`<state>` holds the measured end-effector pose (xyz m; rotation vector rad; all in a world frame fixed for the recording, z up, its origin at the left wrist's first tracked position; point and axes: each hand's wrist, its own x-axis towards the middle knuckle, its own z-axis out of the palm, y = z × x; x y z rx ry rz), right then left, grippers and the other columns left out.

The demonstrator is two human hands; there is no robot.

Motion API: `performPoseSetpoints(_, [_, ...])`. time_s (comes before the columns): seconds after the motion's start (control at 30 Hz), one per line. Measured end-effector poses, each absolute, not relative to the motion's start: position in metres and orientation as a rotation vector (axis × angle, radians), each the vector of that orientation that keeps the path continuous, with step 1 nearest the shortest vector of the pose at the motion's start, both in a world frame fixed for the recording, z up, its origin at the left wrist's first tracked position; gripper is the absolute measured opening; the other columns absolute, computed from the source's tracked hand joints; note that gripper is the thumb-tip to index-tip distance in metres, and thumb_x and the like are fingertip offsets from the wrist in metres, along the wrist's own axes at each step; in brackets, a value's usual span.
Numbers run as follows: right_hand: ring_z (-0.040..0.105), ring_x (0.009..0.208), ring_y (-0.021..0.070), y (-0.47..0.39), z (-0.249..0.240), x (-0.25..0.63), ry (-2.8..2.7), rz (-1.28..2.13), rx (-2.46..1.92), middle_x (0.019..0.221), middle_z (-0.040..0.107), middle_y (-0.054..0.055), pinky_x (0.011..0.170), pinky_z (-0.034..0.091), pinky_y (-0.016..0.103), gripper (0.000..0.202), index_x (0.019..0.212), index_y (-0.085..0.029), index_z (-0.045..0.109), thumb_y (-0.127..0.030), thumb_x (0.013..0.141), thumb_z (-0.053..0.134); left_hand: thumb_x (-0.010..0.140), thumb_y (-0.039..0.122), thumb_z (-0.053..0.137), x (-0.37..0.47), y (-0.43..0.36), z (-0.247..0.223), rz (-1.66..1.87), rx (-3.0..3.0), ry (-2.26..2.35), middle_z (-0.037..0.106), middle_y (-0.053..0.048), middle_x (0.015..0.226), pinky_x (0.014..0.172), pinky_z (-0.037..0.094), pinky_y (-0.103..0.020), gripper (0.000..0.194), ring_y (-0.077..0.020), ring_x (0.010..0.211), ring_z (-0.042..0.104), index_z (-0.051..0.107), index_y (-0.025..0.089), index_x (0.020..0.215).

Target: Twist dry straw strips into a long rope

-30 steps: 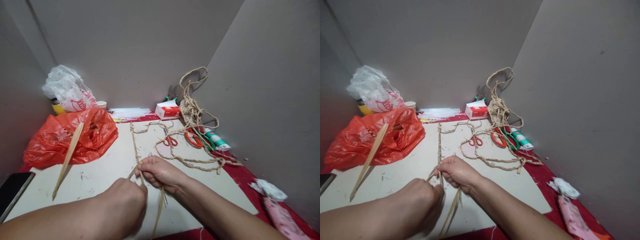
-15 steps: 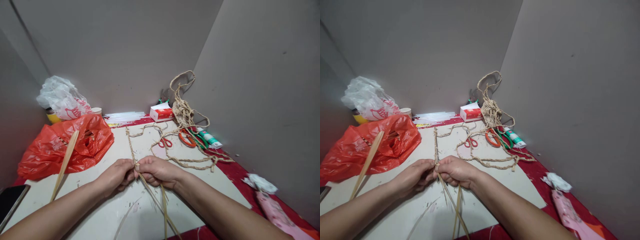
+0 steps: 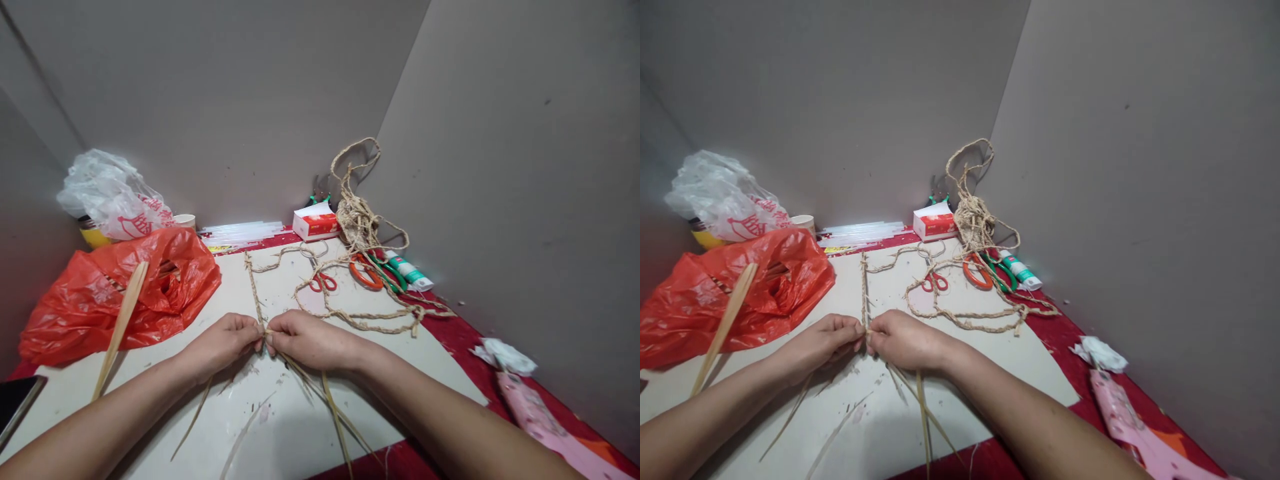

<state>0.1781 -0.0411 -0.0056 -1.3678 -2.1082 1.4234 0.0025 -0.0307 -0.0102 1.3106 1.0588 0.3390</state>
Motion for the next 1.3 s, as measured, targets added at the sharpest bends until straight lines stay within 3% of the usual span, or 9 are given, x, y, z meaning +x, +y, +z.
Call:
performPoseSetpoints(0.3, [0.037, 0.052, 0.0080, -0.047, 0.009, 0.179, -2.281, 0.980, -1.530, 0.054, 0.046, -0.002, 0.047, 0.023, 0.021, 0.023, 0.058, -0.014, 0.050, -0.024, 0.079, 0.044, 0.076, 0.037, 0.054, 0.000, -0.033, -0.022, 0.408, 1.312, 1.075, 0.031, 0.009, 0.042, 0.040, 0.010, -0.021, 0.025, -0.0039, 0.037, 0.020, 0.055, 0.015, 0.066])
performPoseSetpoints(0.5, [0.040, 0.046, 0.0077, -0.059, 0.013, 0.169, -2.068, 1.427, -1.484, 0.052, 0.047, -0.002, 0.044, 0.029, 0.018, 0.020, 0.067, -0.014, 0.056, -0.023, 0.078, 0.041, 0.075, 0.036, 0.054, 0.004, -0.038, -0.020, 0.456, 1.234, 1.071, 0.042, 0.007, 0.042, 0.039, 0.013, -0.021, 0.025, -0.0034, 0.035, 0.025, 0.053, 0.014, 0.062])
performPoseSetpoints(0.6, [0.044, 0.043, 0.0089, -0.067, 0.010, 0.161, -2.056, 1.525, -1.503, 0.050, 0.051, -0.001, 0.044, 0.032, 0.019, 0.023, 0.069, -0.014, 0.057, -0.021, 0.078, 0.037, 0.074, 0.034, 0.055, 0.005, -0.041, -0.017, 0.478, 1.171, 1.062, 0.040, 0.007, 0.041, 0.037, 0.011, -0.021, 0.025, -0.0032, 0.034, 0.023, 0.049, 0.016, 0.059])
performPoseSetpoints(0.73, [0.056, 0.058, 0.0164, -0.075, 0.008, 0.153, -2.366, 0.972, -1.653, 0.067, 0.065, 0.010, 0.053, 0.034, 0.025, 0.028, 0.070, -0.013, 0.063, -0.021, 0.080, 0.038, 0.074, 0.036, 0.055, 0.007, -0.043, -0.017, 0.492, 1.088, 1.072, 0.027, 0.010, 0.039, 0.035, 0.008, -0.022, 0.032, -0.0031, 0.032, 0.016, 0.039, 0.018, 0.053])
performPoseSetpoints(0.83, [0.058, 0.064, 0.0203, -0.082, 0.017, 0.152, -2.597, 0.731, -1.664, 0.075, 0.067, 0.015, 0.056, 0.033, 0.028, 0.031, 0.080, -0.011, 0.066, -0.019, 0.082, 0.037, 0.073, 0.037, 0.059, 0.007, -0.043, -0.018, 0.503, 1.102, 1.057, 0.031, 0.010, 0.039, 0.035, 0.008, -0.021, 0.030, -0.0030, 0.033, 0.018, 0.043, 0.018, 0.057])
performPoseSetpoints(0.97, [0.050, 0.055, 0.0138, -0.085, 0.036, 0.166, -2.760, 0.917, -1.255, 0.064, 0.063, 0.006, 0.052, 0.030, 0.026, 0.027, 0.067, -0.014, 0.063, -0.025, 0.082, 0.044, 0.071, 0.034, 0.063, 0.005, -0.041, -0.016, 0.515, 1.091, 0.979, 0.034, 0.009, 0.040, 0.036, 0.009, -0.021, 0.024, -0.0029, 0.033, 0.020, 0.049, 0.016, 0.063])
performPoseSetpoints(1.07, [0.045, 0.052, 0.0098, -0.072, 0.039, 0.180, -2.366, 1.034, -1.289, 0.057, 0.056, 0.000, 0.050, 0.030, 0.022, 0.029, 0.061, -0.015, 0.056, -0.029, 0.084, 0.043, 0.073, 0.034, 0.063, 0.003, -0.039, -0.011, 0.487, 1.075, 0.937, 0.031, 0.010, 0.039, 0.035, 0.009, -0.021, 0.026, -0.0031, 0.034, 0.017, 0.046, 0.017, 0.062])
performPoseSetpoints(1.17, [0.049, 0.059, 0.0102, -0.053, 0.027, 0.184, -1.953, 0.941, -1.410, 0.063, 0.057, 0.001, 0.055, 0.034, 0.021, 0.029, 0.068, -0.015, 0.055, -0.032, 0.087, 0.041, 0.074, 0.034, 0.063, 0.001, -0.037, -0.007, 0.468, 1.085, 0.919, 0.028, 0.010, 0.040, 0.036, 0.008, -0.021, 0.026, -0.0032, 0.035, 0.015, 0.046, 0.017, 0.062])
performPoseSetpoints(1.3, [0.044, 0.047, 0.0077, -0.041, 0.001, 0.177, -1.831, 1.498, -1.344, 0.059, 0.054, 0.000, 0.048, 0.033, 0.020, 0.032, 0.074, -0.014, 0.054, -0.036, 0.089, 0.037, 0.076, 0.036, 0.061, 0.000, -0.036, -0.006, 0.468, 1.125, 0.878, 0.029, 0.010, 0.042, 0.037, 0.008, -0.022, 0.024, -0.0037, 0.036, 0.015, 0.051, 0.016, 0.066])
